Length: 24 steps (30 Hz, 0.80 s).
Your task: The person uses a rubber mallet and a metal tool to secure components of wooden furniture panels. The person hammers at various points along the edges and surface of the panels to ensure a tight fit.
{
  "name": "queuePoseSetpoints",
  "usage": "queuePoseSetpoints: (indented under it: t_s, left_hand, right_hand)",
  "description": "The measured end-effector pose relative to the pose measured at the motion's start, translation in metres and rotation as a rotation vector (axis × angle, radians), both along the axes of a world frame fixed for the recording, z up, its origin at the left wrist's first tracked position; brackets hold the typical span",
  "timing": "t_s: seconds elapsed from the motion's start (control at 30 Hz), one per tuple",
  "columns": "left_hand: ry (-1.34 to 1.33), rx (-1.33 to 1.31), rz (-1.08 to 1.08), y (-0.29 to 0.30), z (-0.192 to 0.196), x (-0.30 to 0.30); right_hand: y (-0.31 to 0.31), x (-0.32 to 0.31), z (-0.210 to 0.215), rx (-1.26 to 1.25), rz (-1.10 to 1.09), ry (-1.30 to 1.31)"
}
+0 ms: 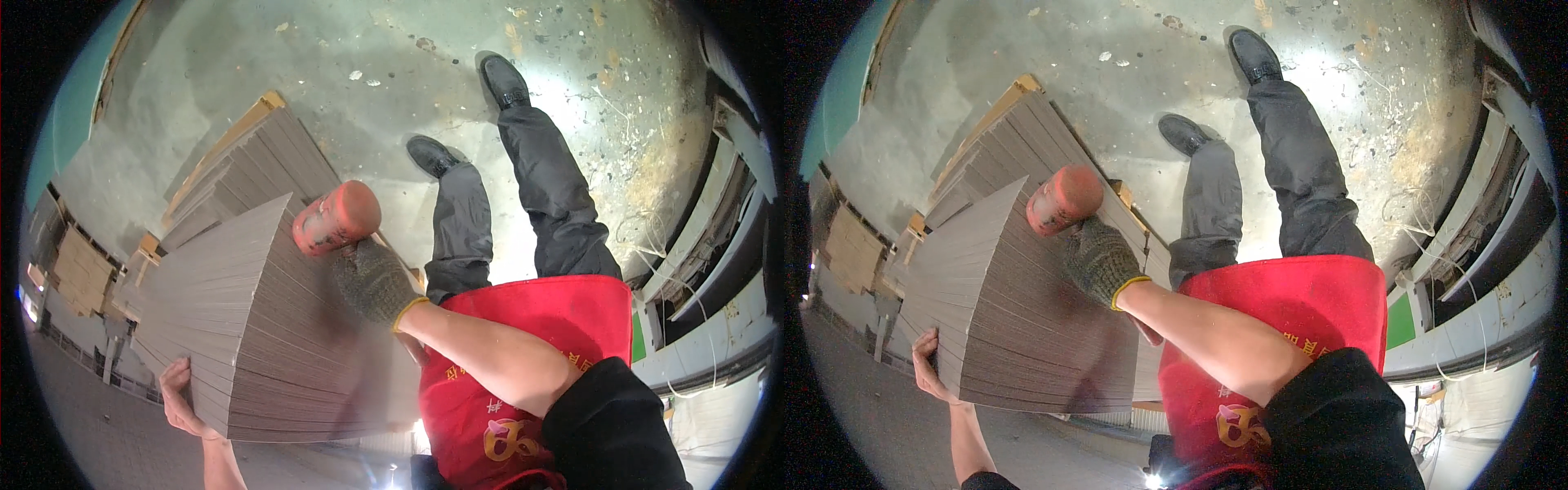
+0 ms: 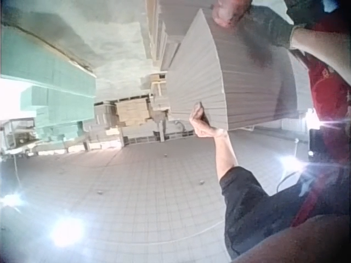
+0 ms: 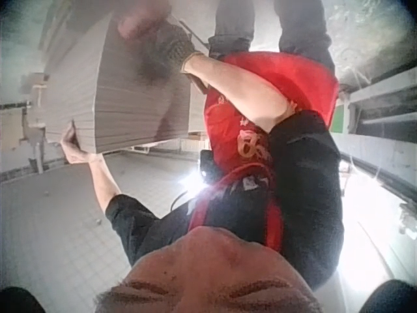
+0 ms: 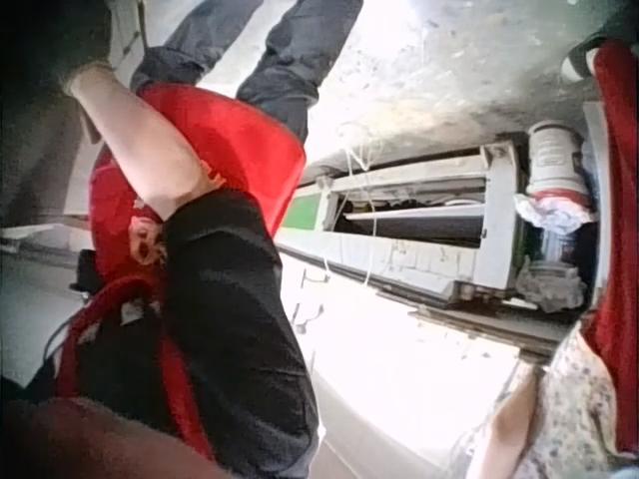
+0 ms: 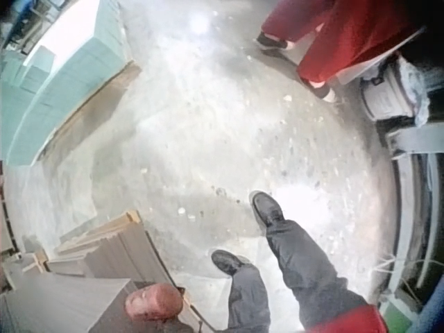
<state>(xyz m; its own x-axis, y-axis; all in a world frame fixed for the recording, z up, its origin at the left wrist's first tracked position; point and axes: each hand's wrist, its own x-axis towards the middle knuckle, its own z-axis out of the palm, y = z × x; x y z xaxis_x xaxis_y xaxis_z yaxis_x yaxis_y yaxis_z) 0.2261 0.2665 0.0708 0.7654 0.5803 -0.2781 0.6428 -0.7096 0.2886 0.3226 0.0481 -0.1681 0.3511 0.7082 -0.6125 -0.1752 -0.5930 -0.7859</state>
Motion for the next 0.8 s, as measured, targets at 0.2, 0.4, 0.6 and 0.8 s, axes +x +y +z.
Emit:
queuePoseSetpoints:
  t_s: [0.2,0.4,0.6,0.8]
  left_hand:
    - [0.015,-0.016,0.011,-0.001,0.001,0.004]
    - [0.018,0.023,-0.086,-0.001,-0.001,0.006]
    - [0.030,0.025,0.009,0.000,0.002,0.002]
    - [0.006,0.016,-0.076,0.000,-0.001,0.005]
  right_hand:
    - [0.015,0.017,0.029,-0.070,-0.321,0.013]
    - [0.023,0.018,0.019,-0.276,-0.510,0.241]
    - [0.007,0.025,0.031,-0.202,-0.310,0.187]
    - [-0.008,-0.004,0.028,-0.098,-0.136,0.158]
